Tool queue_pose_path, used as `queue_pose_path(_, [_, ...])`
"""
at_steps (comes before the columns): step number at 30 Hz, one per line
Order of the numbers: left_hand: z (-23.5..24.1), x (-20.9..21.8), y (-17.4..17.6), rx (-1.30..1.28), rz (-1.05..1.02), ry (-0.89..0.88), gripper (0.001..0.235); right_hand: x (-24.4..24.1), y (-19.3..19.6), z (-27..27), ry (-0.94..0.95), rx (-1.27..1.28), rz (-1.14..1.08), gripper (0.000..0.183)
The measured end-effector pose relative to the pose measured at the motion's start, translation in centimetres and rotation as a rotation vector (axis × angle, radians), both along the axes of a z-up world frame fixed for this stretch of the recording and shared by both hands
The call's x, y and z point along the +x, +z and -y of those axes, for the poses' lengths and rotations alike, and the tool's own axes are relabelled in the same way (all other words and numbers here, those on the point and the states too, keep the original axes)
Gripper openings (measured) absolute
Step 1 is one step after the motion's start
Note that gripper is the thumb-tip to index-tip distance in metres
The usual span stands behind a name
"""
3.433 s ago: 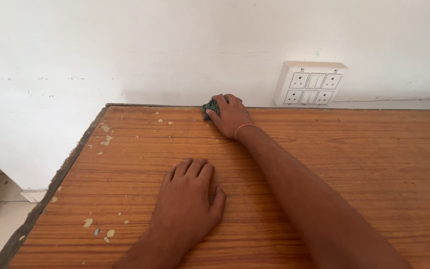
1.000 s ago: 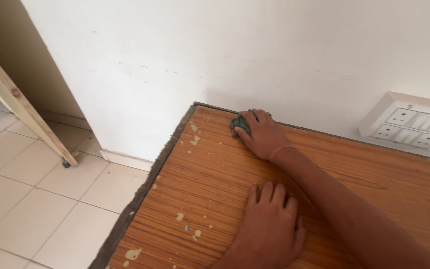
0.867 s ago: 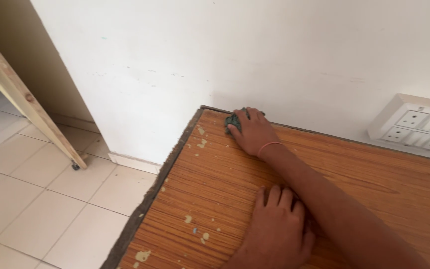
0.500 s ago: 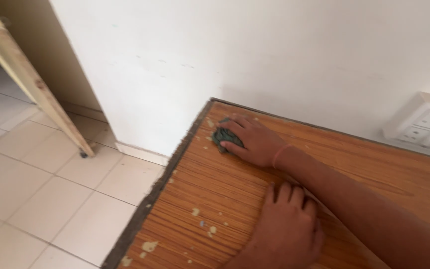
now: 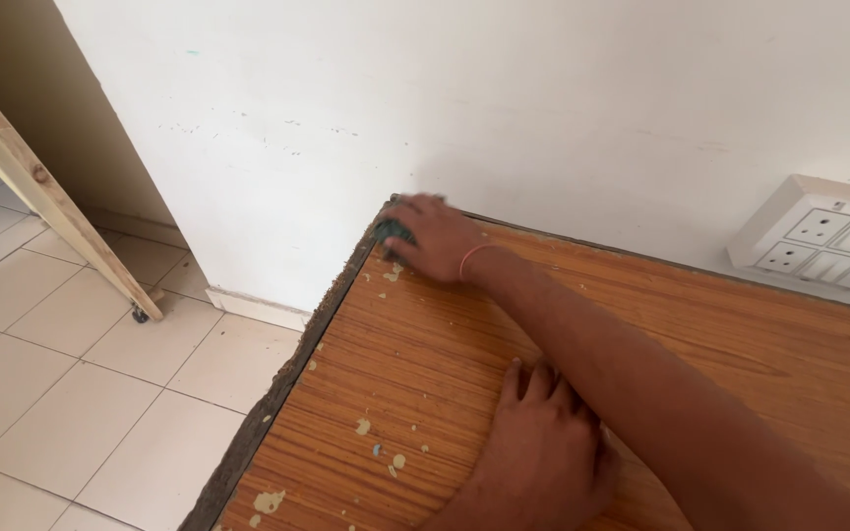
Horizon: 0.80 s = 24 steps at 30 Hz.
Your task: The person wipes a wooden table surface using a green cloth. They move the cloth back and forth across the table, occasionally switching hands or adjusting the cloth's position to clean different areas.
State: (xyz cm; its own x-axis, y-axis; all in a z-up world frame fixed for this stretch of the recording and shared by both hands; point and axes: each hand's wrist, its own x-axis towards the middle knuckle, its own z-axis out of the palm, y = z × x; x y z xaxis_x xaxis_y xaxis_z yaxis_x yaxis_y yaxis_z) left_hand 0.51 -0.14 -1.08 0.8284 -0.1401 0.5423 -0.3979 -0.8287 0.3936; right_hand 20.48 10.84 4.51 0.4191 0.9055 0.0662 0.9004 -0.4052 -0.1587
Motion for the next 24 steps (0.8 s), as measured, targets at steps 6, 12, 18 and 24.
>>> queue_pose_path(6, [0.0,-0.5,1.0,-0.033,0.013,-0.008,0.05,-6.2,0.6,1.9,0.162,-0.036,-0.045,0.055])
queue_pose_path(12, [0.2,-1.2,1.7,0.003,-0.01,-0.019,0.044,-10.1,0.9,3.5,0.345,-0.006,-0.164,0.054])
queue_pose_path(18, [0.1,-0.5,1.2,0.096,0.027,-0.011,0.041,-6.9,-1.0,1.9,0.323,0.064,-0.076,0.052])
queue_pose_path(24, [-0.3,-0.2,1.1,0.06,0.064,-0.012,0.055,-1.0,-1.9,-0.7,0.126,0.1,-0.089,0.053])
